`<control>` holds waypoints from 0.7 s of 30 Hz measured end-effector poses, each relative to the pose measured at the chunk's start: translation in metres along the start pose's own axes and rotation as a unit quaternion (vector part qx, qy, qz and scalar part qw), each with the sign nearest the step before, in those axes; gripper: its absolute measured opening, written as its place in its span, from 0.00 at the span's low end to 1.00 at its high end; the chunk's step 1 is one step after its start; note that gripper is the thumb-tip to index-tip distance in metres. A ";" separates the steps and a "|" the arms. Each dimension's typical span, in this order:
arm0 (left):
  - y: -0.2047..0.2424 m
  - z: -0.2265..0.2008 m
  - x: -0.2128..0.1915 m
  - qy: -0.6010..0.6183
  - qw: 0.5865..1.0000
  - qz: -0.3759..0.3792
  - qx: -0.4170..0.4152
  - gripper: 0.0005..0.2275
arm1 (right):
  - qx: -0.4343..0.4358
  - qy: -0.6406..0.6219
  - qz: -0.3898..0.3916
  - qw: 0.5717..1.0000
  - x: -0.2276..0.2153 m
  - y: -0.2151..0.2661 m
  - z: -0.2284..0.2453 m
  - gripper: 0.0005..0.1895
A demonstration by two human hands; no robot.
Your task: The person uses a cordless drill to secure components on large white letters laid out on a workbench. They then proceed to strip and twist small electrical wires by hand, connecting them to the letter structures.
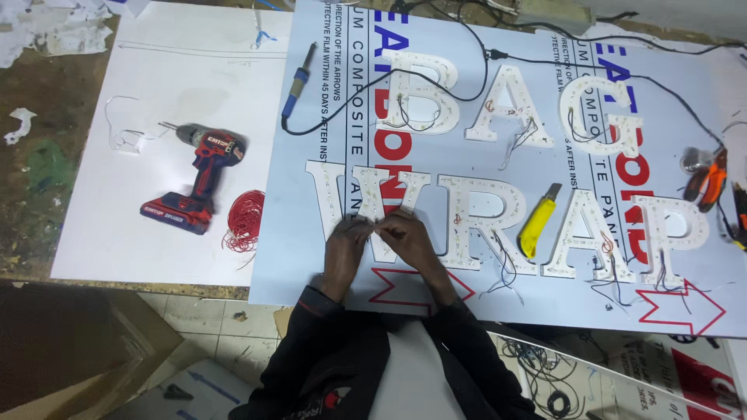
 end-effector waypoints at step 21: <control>0.003 -0.015 -0.022 0.035 0.999 -0.017 -0.033 0.08 | -0.052 0.130 0.016 0.990 0.014 0.002 0.018 0.03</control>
Point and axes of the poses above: each hand's wrist, its own y-axis away from the middle knuckle, its own x-axis out of the palm, z = x × y, the point moved 7 cm from there along -y, towards the middle knuckle, and after that the axes turned 10 degrees about -y, right-handed, at the moved point
